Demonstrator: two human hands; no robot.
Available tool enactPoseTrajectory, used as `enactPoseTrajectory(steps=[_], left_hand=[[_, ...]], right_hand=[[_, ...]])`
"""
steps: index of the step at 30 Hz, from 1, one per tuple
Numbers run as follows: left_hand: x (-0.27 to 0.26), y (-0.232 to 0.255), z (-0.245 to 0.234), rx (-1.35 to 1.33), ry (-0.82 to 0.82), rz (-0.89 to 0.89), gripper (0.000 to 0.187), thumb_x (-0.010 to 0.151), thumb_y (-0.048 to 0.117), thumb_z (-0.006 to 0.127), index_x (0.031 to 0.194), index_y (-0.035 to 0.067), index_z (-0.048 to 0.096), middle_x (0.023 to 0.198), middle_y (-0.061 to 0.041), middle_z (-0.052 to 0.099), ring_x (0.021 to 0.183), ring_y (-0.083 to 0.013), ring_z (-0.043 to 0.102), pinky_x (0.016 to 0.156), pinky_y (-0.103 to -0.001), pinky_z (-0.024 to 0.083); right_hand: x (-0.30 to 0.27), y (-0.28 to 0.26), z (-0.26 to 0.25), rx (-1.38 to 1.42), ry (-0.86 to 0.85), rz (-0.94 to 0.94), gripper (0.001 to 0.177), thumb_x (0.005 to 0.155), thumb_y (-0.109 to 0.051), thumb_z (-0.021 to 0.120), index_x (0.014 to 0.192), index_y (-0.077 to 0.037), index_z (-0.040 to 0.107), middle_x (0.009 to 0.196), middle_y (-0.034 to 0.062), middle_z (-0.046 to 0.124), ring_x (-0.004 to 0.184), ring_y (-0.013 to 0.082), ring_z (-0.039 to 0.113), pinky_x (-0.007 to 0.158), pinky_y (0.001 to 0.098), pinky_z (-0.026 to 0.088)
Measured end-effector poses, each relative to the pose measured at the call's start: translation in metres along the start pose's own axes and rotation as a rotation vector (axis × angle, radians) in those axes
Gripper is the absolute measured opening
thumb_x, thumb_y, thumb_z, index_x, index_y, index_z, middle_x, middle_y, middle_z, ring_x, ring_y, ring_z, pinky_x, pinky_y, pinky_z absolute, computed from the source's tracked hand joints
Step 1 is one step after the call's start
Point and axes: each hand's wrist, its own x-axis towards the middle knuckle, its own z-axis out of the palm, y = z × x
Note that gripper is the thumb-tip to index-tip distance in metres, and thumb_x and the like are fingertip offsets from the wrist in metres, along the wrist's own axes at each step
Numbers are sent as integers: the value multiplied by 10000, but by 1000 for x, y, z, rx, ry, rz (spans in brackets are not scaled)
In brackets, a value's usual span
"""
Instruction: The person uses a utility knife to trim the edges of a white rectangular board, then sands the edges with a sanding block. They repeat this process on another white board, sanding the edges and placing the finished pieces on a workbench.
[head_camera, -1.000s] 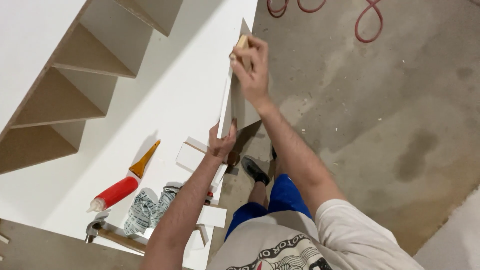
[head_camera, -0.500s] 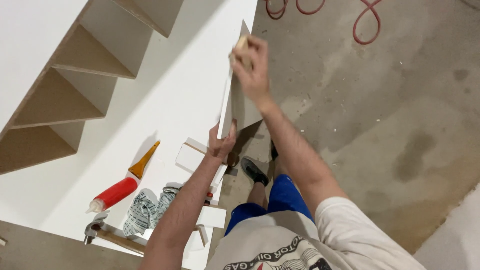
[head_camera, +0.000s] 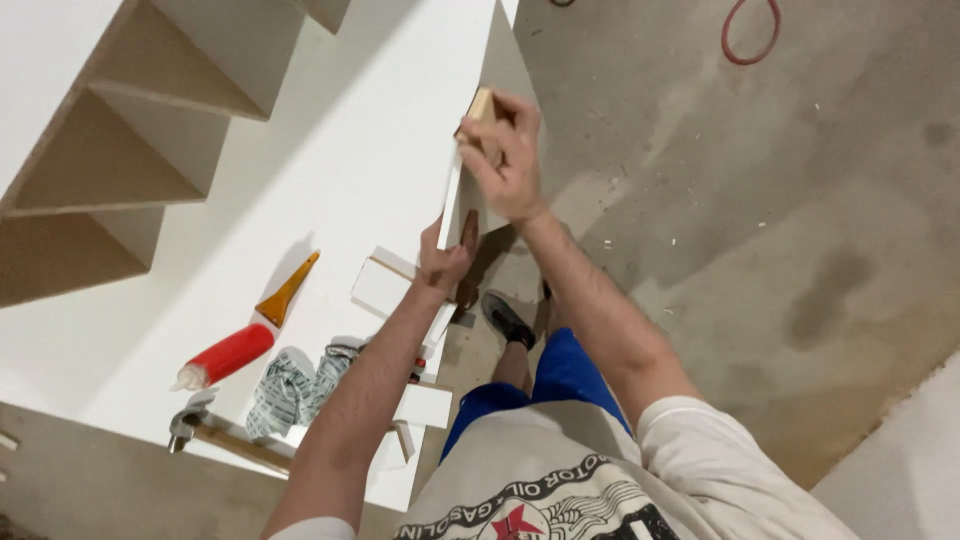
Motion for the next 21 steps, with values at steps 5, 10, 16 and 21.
enactPoseTrajectory(steps=[5,10,16,21], left_hand=[[10,11,-8,-70,24,-180,228,939,230,707,1051,32,723,847,-180,721,738,-298,699,675,-375,538],[10,-5,-1,-346,102,-370,240,951,211,688,1093,19,703,946,-170,698,845,-287,669,751,-357,530],[8,-19,3,-727,207,-602,260,965,186,663,1149,2,678,1078,-156,668,987,-272,629,852,-333,519],[4,-33,4,-1014,287,-779,279,977,166,644,1191,-12,659,1177,-146,645,1093,-261,599,928,-315,511]], right_hand=[[-80,-58,13,132,-27,-24,262,891,-140,814,1140,-137,730,1470,172,387,1387,357,454,1162,431,360],[-33,-36,0,65,-29,-133,248,894,-138,814,1137,-131,763,1464,176,404,1374,362,432,1172,435,345],[-74,-47,11,162,-32,-104,217,869,-169,833,1082,-142,798,1462,186,409,1404,389,422,1180,474,337],[-33,-34,0,99,-13,-144,233,919,-112,797,1148,-149,787,1491,140,395,1392,340,436,1184,447,342]])
